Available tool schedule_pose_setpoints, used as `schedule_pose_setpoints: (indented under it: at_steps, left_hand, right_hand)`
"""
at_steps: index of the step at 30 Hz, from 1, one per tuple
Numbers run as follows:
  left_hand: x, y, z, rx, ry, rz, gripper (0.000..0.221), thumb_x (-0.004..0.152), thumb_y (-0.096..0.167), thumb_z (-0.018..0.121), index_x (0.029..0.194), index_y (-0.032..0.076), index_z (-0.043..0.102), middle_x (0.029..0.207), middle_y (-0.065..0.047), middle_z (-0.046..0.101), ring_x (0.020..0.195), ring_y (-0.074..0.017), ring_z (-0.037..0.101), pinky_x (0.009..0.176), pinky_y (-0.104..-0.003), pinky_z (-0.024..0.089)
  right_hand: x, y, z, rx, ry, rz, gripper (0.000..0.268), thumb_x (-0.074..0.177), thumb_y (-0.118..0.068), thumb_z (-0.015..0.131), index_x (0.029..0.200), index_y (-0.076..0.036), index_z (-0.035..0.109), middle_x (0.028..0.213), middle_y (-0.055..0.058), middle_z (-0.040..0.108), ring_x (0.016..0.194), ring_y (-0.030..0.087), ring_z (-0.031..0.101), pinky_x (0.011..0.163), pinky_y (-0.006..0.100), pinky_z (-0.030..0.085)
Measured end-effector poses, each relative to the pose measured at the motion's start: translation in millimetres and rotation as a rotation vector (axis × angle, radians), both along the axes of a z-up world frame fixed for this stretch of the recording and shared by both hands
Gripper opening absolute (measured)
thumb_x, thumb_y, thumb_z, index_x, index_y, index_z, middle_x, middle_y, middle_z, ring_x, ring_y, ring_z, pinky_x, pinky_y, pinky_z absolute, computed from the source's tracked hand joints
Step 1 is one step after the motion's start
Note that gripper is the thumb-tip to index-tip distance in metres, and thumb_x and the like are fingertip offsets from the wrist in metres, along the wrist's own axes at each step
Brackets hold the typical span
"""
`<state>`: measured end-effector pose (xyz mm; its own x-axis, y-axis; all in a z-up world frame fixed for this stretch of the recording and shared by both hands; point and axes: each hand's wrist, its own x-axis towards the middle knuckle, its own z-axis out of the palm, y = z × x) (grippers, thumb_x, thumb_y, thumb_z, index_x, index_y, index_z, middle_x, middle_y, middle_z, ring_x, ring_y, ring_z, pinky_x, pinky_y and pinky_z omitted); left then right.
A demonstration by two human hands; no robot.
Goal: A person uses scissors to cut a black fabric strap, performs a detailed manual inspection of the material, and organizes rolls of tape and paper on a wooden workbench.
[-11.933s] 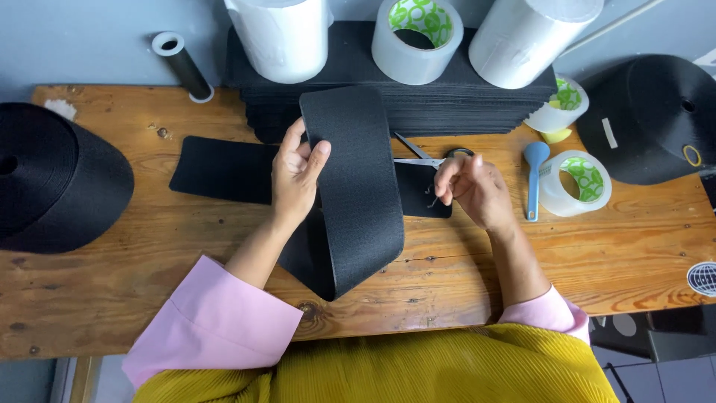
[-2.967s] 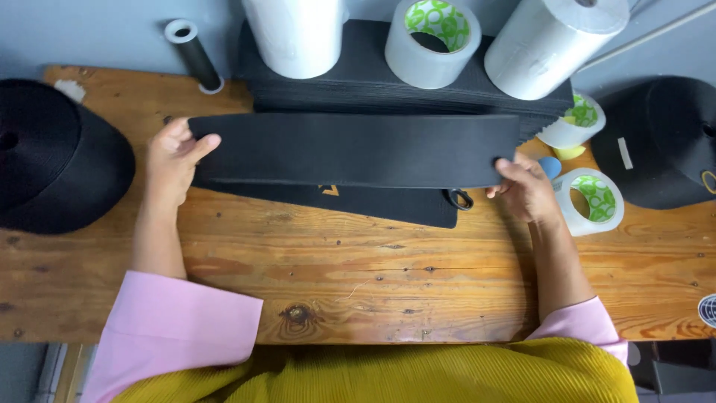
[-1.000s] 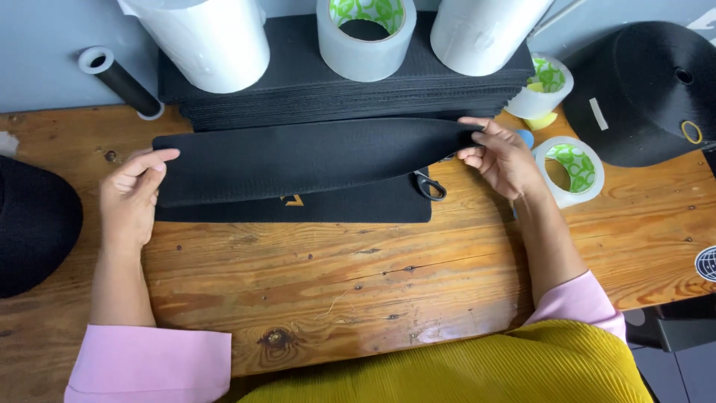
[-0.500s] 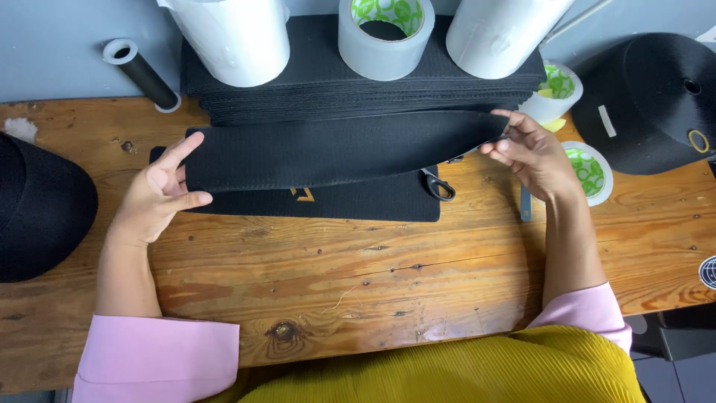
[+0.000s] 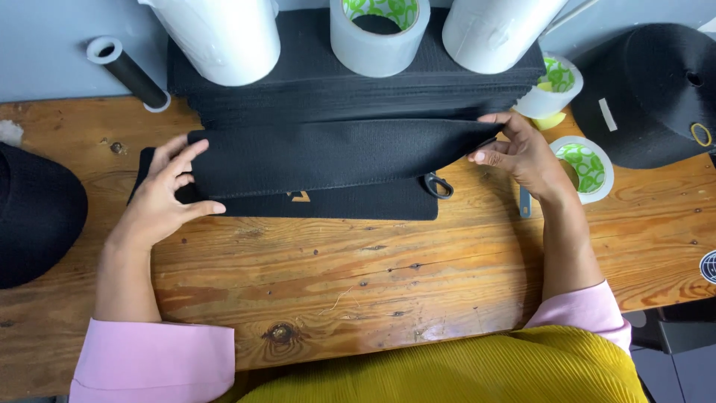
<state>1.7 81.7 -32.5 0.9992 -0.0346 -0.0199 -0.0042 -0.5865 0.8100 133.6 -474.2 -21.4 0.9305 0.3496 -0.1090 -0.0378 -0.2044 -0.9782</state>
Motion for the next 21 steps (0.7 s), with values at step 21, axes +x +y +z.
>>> schedule_pose_setpoints:
  at_steps: [21]
  left_hand:
    - [0, -4, -6, 0.321, -0.298, -0.095, 0.082, 0.077, 0.013, 0.083, 0.15, 0.004, 0.048, 0.164, -0.019, 0.028, 0.147, -0.0362, 0.038, 0.113, -0.046, 0.043]
  right_hand:
    - [-11, 18, 7, -0.615, -0.369, -0.042, 0.058, 0.087, -0.014, 0.082, 0.139, -0.013, 0.057, 0.108, 0.013, 0.058, 0.084, 0.02, 0.059, 0.082, 0.032, 0.049]
